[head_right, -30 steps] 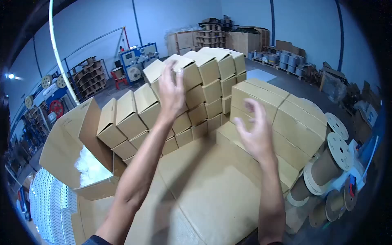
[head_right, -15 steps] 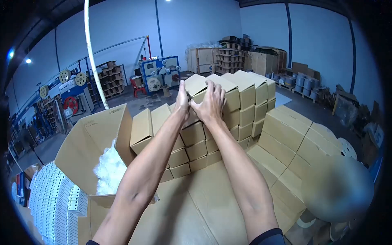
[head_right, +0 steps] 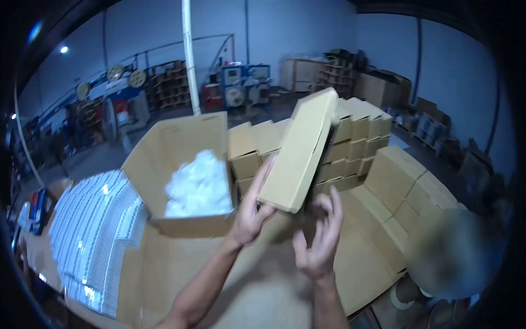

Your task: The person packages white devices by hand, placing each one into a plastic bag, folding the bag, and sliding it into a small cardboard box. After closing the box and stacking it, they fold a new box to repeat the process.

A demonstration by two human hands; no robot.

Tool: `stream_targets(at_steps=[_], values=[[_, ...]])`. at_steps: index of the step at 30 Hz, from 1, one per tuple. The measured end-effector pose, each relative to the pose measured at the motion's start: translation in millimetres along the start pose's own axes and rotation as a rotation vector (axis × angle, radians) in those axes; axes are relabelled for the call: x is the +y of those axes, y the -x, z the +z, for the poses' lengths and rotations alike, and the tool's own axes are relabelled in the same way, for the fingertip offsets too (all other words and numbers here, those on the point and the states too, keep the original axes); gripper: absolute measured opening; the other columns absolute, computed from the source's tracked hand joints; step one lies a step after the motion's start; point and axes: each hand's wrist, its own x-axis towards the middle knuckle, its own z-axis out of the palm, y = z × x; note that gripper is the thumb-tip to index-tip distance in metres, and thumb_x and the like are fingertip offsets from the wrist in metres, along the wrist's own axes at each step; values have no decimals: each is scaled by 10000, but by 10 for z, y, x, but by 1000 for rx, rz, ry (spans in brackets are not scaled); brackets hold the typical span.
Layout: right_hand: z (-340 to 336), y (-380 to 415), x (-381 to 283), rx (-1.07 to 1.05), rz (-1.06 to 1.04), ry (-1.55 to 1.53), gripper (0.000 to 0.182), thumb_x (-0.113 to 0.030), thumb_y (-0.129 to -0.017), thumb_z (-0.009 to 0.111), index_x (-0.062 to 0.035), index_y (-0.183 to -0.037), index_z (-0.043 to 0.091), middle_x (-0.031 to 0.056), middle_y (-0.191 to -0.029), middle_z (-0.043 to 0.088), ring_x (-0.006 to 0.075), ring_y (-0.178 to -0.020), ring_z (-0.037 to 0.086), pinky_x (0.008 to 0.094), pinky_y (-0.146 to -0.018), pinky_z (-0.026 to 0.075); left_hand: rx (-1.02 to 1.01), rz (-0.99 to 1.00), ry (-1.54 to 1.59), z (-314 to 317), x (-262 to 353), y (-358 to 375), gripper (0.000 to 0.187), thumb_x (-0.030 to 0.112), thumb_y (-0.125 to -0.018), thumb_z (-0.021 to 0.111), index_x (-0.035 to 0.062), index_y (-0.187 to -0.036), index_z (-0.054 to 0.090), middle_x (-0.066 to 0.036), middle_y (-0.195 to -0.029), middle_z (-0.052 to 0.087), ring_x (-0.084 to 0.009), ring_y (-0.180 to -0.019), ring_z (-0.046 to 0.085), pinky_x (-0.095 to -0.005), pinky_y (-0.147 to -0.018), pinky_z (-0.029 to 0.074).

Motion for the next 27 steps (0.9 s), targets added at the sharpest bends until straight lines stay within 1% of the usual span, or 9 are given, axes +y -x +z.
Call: stream_targets(at_steps=[1,3,4,5,10,13,15,18,27], values=[[21,310,-70,-62,59,-55,976,32,-763,585,-3,-1610,102,170,-1317,436,282,-1231,498,429,-1153,370,47,-117,13,-9,227,378,869,516,-1016,564,-17,-1618,235,-205,-1676,269,-299,-1542,271,-388,-1249,209],[215,962,-190,-100,181,-176,968,27,-790,578,-13,-1615,74,156,-1284,441,250,-1204,503,399,-1098,435,239,-241,-110,-46,380,1343,618,392,-1107,435,-41,-1545,378,-199,-1559,455,-277,-1468,401,-369,-1169,346],[323,1278,-271,-112,320,-229,961,18,-804,585,-19,-1615,69,152,-1279,442,243,-1197,510,388,-1064,467,361,-539,-79,-74,588,1738,514,351,-1122,414,-65,-1402,526,-167,-1348,626,-230,-1289,551,-356,-1084,423],[447,1585,-348,-118,456,-279,955,8,-819,592,-24,-1615,65,148,-1275,444,236,-1189,517,377,-1030,498,461,-562,-120,-169,717,2056,464,337,-1123,422,-68,-1200,635,-113,-1138,700,-165,-1083,605,-348,-965,477],[779,2676,-467,-383,799,-285,641,-2,-921,662,16,-1480,350,147,-1291,494,230,-1195,555,364,-1005,529,803,-757,-139,-745,961,3373,446,344,-1114,476,-35,-996,681,-9,-909,681,-84,-857,563,-283,-775,486],[775,2718,-422,-304,559,338,595,-67,-838,766,29,-1358,494,212,-1373,499,335,-1286,537,426,-1018,499,786,-832,-192,-1107,917,3709,420,347,-1108,499,-18,-998,677,5,-910,664,-80,-850,560,-273,-772,484],[910,2510,-308,-220,380,498,659,-127,-790,814,7,-1357,505,234,-1381,494,380,-1315,507,459,-1044,462,698,-873,-196,-1318,820,3863,386,338,-1104,509,-7,-1063,677,-9,-979,673,-84,-897,588,-265,-801,488],[1019,2142,80,-444,472,249,692,-171,-769,852,-20,-1353,515,220,-1401,501,345,-1335,495,449,-1107,415,648,-876,-71,-1450,723,3733,442,360,-1102,521,14,-840,600,50,-806,541,-63,-781,466,-280,-687,439],[1510,1682,1063,-281,527,101,486,-74,-735,817,-32,-1161,588,105,-1162,588,267,-1253,554,394,-1110,403,499,-779,-181,-2112,-281,2919,462,377,-1083,562,6,-814,615,58,-735,543,-54,-707,452,-287,-617,422]])
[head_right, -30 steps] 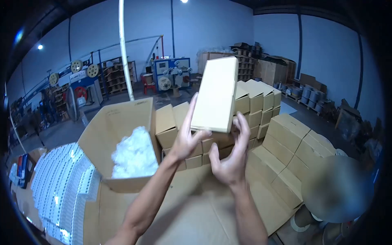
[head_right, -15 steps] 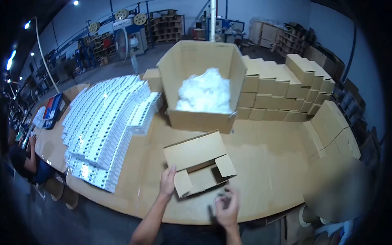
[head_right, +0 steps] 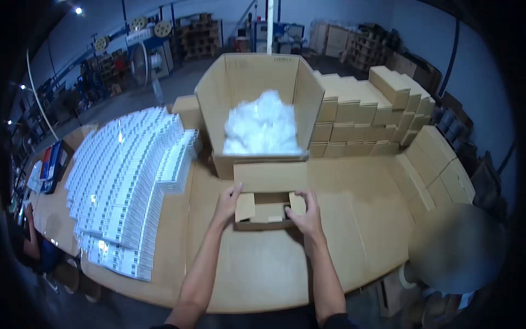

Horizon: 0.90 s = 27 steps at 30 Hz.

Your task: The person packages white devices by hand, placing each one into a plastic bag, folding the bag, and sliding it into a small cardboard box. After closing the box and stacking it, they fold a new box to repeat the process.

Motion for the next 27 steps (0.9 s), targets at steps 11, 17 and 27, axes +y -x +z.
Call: stream_targets(at_steps=[11,17,27], values=[[-87,-497,23,10,7,476,655,-151,-712,845,-7,-1262,519,215,-1241,583,369,-1206,565,441,-1055,457,420,145,-287,201,311,-80,307,234,-909,791,11,-995,597,-104,-946,643,-211,-879,618,-350,-793,497],[-193,-577,-182,-117,31,523,639,-130,-727,803,37,-1254,483,256,-1231,590,396,-1204,566,462,-1044,464,143,238,-741,377,678,393,686,201,-746,879,-2,-1293,518,-217,-1242,543,-397,-1210,555,-456,-1049,472],[-438,-421,-182,101,167,330,346,-161,-1021,547,41,-1301,573,215,-1159,703,316,-1051,714,400,-922,538,178,196,-570,404,791,487,511,245,-966,677,-73,-1338,529,-297,-1468,508,-435,-1384,483,-445,-1157,400]])
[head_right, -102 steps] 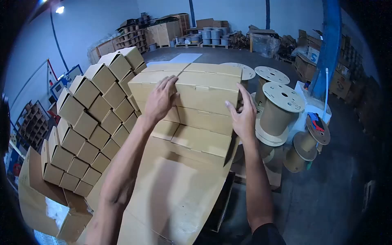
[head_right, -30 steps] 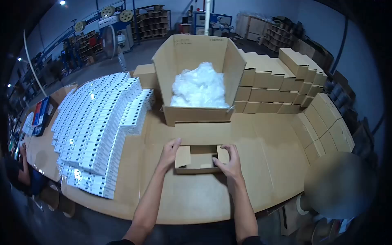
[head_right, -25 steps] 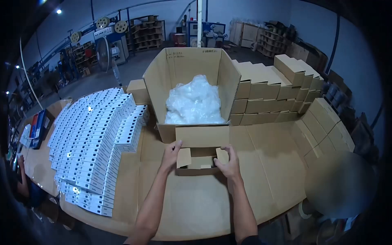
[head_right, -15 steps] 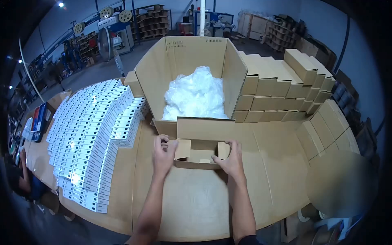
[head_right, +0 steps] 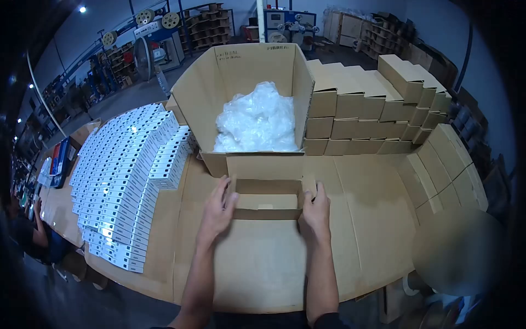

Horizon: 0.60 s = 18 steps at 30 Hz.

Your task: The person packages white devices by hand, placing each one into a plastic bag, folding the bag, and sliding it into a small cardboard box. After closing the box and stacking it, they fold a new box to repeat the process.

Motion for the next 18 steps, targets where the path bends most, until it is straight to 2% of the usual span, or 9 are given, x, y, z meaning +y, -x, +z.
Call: stream_targets(at_steps=[1,2,4,5,6,9,10,13,18], values=[[31,-9,118,-6,28,-181,337,-158,-1030,543,45,-1297,575,196,-1149,707,290,-1044,704,390,-926,530,40,-28,88,-15,-12,3,442,252,-1023,608,-71,-1318,551,-284,-1451,537,-428,-1368,507,-440,-1149,406],[108,-33,319,-14,59,-360,328,-155,-1038,539,49,-1293,576,177,-1139,711,264,-1038,693,379,-930,523,64,-35,65,43,-142,55,401,244,-1103,424,-68,-1279,605,-260,-1432,576,-409,-1299,579,-433,-1090,459],[119,-14,355,-36,132,-608,304,-159,-1067,526,58,-1272,584,116,-1109,711,180,-1010,644,344,-931,501,122,-238,90,118,-198,136,388,228,-1097,439,-72,-1274,611,-255,-1379,609,-415,-1241,610,-440,-1049,488],[124,-19,363,-35,140,-635,302,-160,-1066,528,57,-1268,585,117,-1108,710,182,-1006,646,345,-927,502,156,-342,102,167,-240,181,381,220,-1094,447,-73,-1271,614,-252,-1353,625,-418,-1212,626,-444,-1029,503],[145,-35,368,-37,146,-665,300,-162,-1066,529,56,-1264,587,118,-1107,710,183,-1001,649,346,-923,504,431,91,-95,397,-540,208,287,154,-1077,503,-71,-1191,640,-228,-1100,665,-358,-1053,656,-433,-938,528],[157,-129,370,-69,111,-562,294,-164,-1066,533,53,-1254,590,115,-1099,708,182,-990,651,346,-909,509,417,222,-79,432,-313,111,204,80,-1049,552,-48,-1180,642,-204,-1078,623,-328,-1003,644,-406,-882,547],[137,-199,366,-78,83,-495,292,-165,-1065,534,53,-1252,591,113,-1096,708,181,-987,651,345,-903,510,425,211,-115,459,-411,66,230,-3,-976,630,-17,-1205,632,-185,-1202,630,-351,-1076,667,-390,-875,581],[147,-341,336,-96,1,-426,291,-169,-1072,531,53,-1252,589,106,-1080,709,181,-982,654,347,-876,519,429,217,39,557,-578,-107,219,24,-995,619,-23,-1207,588,-185,-1188,623,-331,-1078,657,-389,-879,587],[230,-546,490,-145,180,-780,260,-196,-1082,544,22,-1208,606,78,-1026,703,138,-905,647,336,-805,531,424,202,148,648,-723,-320,211,57,-1014,606,-36,-1186,527,-210,-1204,589,-328,-1057,642,-387,-855,585]])
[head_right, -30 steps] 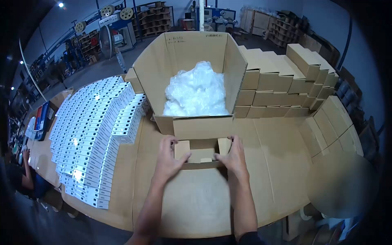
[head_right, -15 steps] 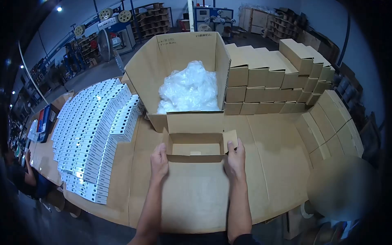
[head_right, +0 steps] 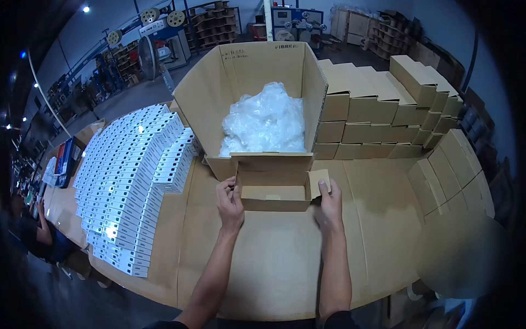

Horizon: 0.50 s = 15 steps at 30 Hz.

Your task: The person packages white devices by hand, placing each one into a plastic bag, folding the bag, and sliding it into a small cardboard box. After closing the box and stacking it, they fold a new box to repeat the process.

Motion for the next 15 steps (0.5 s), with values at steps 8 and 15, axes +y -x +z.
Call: stream_targets(at_steps=[8,15], values=[[-74,-5,138,46,126,-177,271,-225,-1065,587,23,-1176,579,94,-1059,690,172,-934,679,388,-807,580,-48,-70,-118,-67,20,35,210,69,-1034,563,-41,-1187,472,-229,-1216,565,-350,-1089,606,-419,-910,554],[162,150,-228,136,-123,517,384,-206,-988,705,21,-1247,535,147,-1122,649,246,-1032,629,364,-831,521,-114,-53,24,-268,110,50,337,169,-1026,622,-21,-1257,467,-192,-1257,535,-297,-1170,577,-416,-1007,500]])
